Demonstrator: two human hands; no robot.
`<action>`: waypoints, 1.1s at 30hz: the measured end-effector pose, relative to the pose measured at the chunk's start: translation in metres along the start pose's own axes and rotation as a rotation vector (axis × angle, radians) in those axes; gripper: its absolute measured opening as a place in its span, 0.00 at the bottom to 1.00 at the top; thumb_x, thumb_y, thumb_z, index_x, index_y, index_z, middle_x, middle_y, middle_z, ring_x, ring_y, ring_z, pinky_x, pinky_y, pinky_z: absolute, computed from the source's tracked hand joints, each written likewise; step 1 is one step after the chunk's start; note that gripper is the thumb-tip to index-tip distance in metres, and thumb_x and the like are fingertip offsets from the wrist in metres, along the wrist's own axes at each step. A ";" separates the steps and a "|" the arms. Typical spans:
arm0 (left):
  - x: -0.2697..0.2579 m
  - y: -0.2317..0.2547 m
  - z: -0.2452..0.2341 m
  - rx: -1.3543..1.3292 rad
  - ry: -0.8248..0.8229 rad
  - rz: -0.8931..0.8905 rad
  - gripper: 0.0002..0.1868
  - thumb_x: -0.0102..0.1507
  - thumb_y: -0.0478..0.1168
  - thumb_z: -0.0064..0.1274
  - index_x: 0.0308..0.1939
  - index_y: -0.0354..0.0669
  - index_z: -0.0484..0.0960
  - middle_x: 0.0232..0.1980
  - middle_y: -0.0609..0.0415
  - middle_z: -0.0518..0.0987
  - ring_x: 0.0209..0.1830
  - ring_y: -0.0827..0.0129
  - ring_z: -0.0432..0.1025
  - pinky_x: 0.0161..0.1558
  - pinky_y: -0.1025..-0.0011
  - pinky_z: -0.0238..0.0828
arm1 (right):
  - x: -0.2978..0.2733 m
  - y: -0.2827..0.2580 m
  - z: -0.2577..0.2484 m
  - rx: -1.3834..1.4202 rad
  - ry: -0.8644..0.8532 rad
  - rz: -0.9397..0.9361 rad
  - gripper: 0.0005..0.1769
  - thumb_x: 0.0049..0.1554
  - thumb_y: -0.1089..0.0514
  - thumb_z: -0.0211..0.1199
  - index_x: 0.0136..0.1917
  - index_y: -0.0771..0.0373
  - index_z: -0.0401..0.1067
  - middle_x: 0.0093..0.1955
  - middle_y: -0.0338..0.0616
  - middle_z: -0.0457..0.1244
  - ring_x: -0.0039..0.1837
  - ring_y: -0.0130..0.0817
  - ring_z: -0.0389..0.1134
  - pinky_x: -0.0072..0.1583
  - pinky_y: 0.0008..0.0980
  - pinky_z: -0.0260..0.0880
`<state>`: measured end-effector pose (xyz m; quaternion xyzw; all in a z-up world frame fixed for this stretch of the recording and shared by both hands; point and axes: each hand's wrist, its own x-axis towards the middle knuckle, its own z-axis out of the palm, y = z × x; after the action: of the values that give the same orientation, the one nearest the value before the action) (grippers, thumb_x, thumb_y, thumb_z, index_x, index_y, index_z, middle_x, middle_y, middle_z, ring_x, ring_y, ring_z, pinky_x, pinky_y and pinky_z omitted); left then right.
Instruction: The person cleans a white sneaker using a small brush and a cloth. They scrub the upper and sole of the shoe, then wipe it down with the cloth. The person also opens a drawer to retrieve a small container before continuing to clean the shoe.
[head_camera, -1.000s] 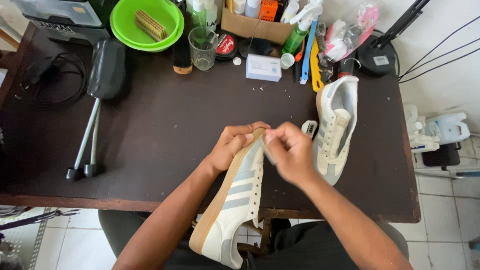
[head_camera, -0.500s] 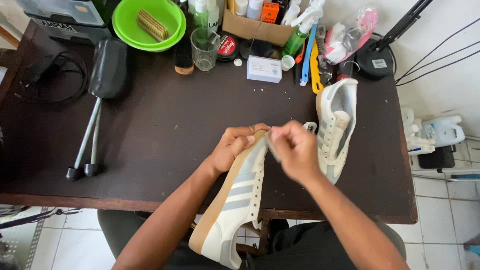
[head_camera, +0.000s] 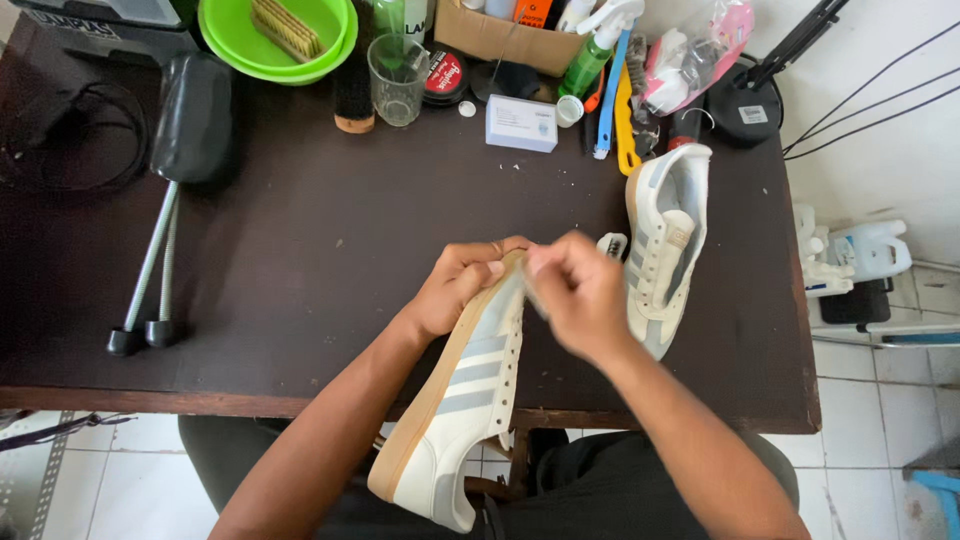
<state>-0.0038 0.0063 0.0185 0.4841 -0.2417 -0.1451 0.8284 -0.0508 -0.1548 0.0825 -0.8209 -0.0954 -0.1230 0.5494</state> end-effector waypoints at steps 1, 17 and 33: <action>-0.002 -0.005 -0.003 -0.001 -0.003 0.003 0.14 0.64 0.41 0.48 0.26 0.38 0.81 0.41 0.39 0.84 0.32 0.71 0.74 0.37 0.72 0.72 | -0.011 -0.011 0.004 -0.003 0.002 -0.002 0.08 0.59 0.64 0.59 0.38 0.64 0.74 0.21 0.39 0.58 0.26 0.23 0.55 0.32 0.25 0.56; -0.003 -0.001 0.000 0.015 -0.038 0.002 0.15 0.62 0.44 0.47 0.22 0.44 0.72 0.50 0.40 0.81 0.42 0.64 0.72 0.45 0.70 0.68 | 0.006 -0.004 -0.019 0.026 -0.078 -0.015 0.03 0.60 0.62 0.61 0.44 0.62 0.75 0.27 0.41 0.64 0.29 0.23 0.62 0.34 0.24 0.62; -0.005 -0.010 -0.007 0.078 -0.107 0.035 0.16 0.64 0.47 0.46 0.30 0.39 0.79 0.56 0.37 0.79 0.29 0.70 0.71 0.36 0.72 0.68 | -0.018 0.026 -0.055 0.198 0.113 0.095 0.07 0.63 0.66 0.60 0.54 0.72 0.73 0.31 0.45 0.64 0.30 0.20 0.60 0.32 0.17 0.59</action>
<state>-0.0043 0.0088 0.0060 0.5033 -0.2996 -0.1469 0.7971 -0.0659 -0.2158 0.0747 -0.7579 -0.0369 -0.1327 0.6377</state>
